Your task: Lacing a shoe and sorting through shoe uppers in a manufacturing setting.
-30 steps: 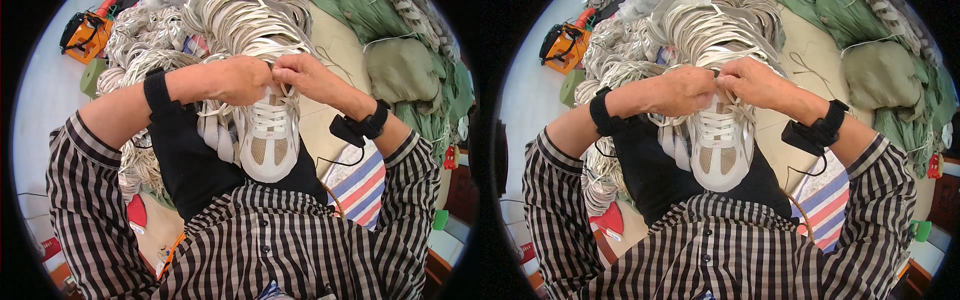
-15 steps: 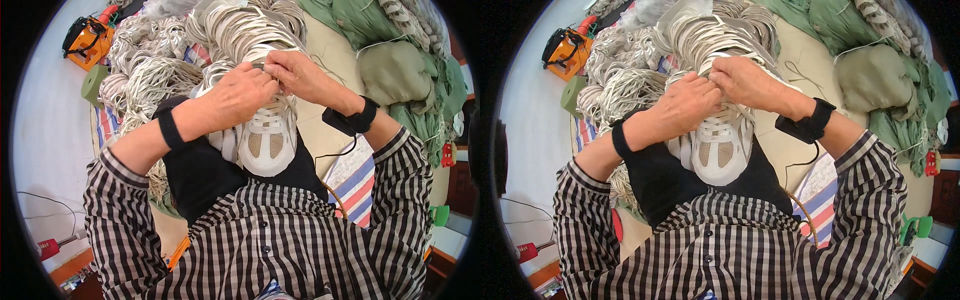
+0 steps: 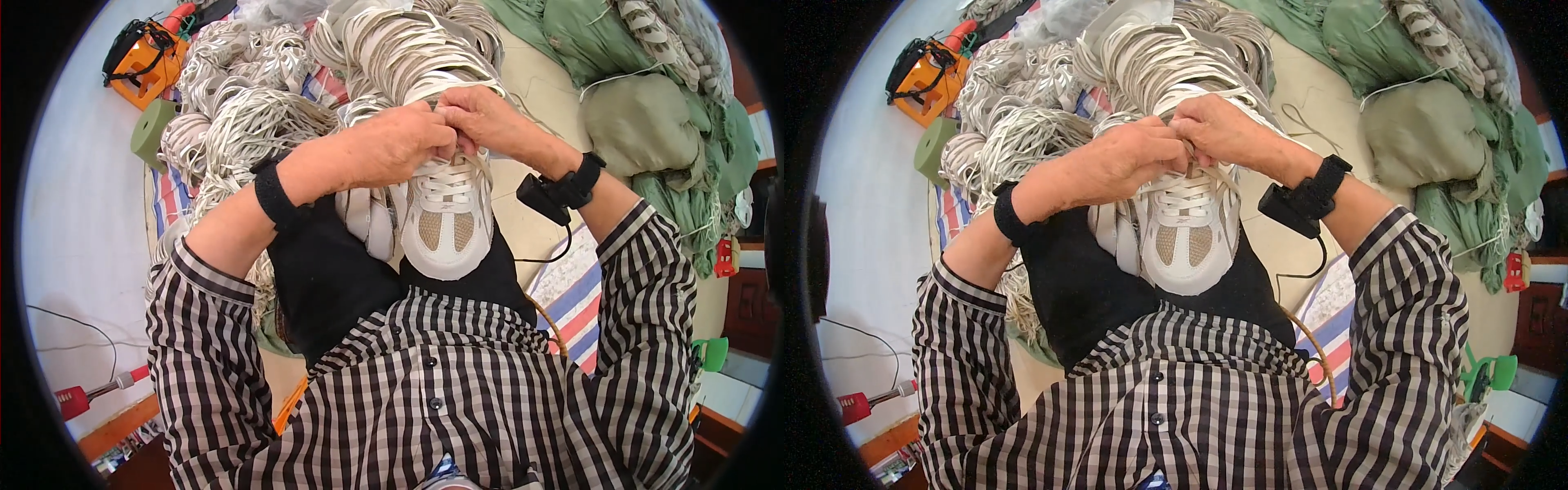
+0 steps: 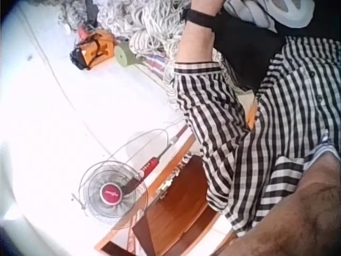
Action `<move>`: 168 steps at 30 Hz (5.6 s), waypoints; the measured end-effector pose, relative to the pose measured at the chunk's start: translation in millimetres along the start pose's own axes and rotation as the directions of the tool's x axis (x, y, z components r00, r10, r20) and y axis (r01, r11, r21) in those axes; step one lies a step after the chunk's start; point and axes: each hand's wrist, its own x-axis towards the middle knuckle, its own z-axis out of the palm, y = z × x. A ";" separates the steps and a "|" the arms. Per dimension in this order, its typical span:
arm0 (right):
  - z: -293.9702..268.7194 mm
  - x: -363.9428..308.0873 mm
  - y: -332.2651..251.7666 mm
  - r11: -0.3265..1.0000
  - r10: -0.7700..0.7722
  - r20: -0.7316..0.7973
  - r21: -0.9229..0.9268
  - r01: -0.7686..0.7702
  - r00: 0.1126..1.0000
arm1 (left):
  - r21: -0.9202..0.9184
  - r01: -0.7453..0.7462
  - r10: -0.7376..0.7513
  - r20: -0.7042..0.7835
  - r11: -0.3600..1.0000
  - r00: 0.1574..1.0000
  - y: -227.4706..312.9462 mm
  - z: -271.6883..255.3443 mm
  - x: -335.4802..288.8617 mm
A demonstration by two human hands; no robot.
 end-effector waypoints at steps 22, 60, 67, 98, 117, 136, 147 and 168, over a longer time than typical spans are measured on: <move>92.3 68.7 -142.5 0.535 -0.696 0.260 -0.434 0.725 0.669 | -0.577 -0.329 0.439 0.059 0.748 0.896 170.2 113.2 -32.9; 11.5 -104.4 -1.5 0.995 0.031 -0.094 0.098 -0.022 0.995 | -0.155 0.486 -0.500 -0.066 0.860 0.864 10.0 12.8 -48.4; 27.2 -109.6 23.2 0.676 -0.193 -0.234 -0.736 -0.044 0.953 | -0.328 0.435 -0.487 -0.095 0.839 0.868 3.2 -14.8 -53.8; 63.0 -74.9 42.1 0.921 -0.361 -0.575 -0.343 0.185 0.734 | -0.605 0.587 -0.759 -0.045 0.538 0.649 -33.1 -133.2 -180.7; 42.8 -63.8 -10.0 0.892 -0.392 -0.497 -0.410 0.188 0.775 | 0.206 0.272 -0.202 -0.306 0.940 0.930 47.2 21.1 -37.3; 24.1 -56.9 -5.6 0.886 -0.387 -0.251 -0.370 0.281 0.888 | -0.530 0.457 -0.468 0.123 0.715 0.875 22.5 -25.7 -33.8; -15.5 -162.5 43.3 0.654 -0.412 -0.498 -0.745 -0.133 0.763 | -0.615 0.316 -0.355 0.061 0.722 0.933 8.0 -11.1 -26.9; -78.2 -190.7 139.5 0.303 -0.269 -0.604 -0.793 -0.529 0.750 | 0.084 0.322 -0.283 -0.310 0.943 0.908 -10.6 19.4 -37.3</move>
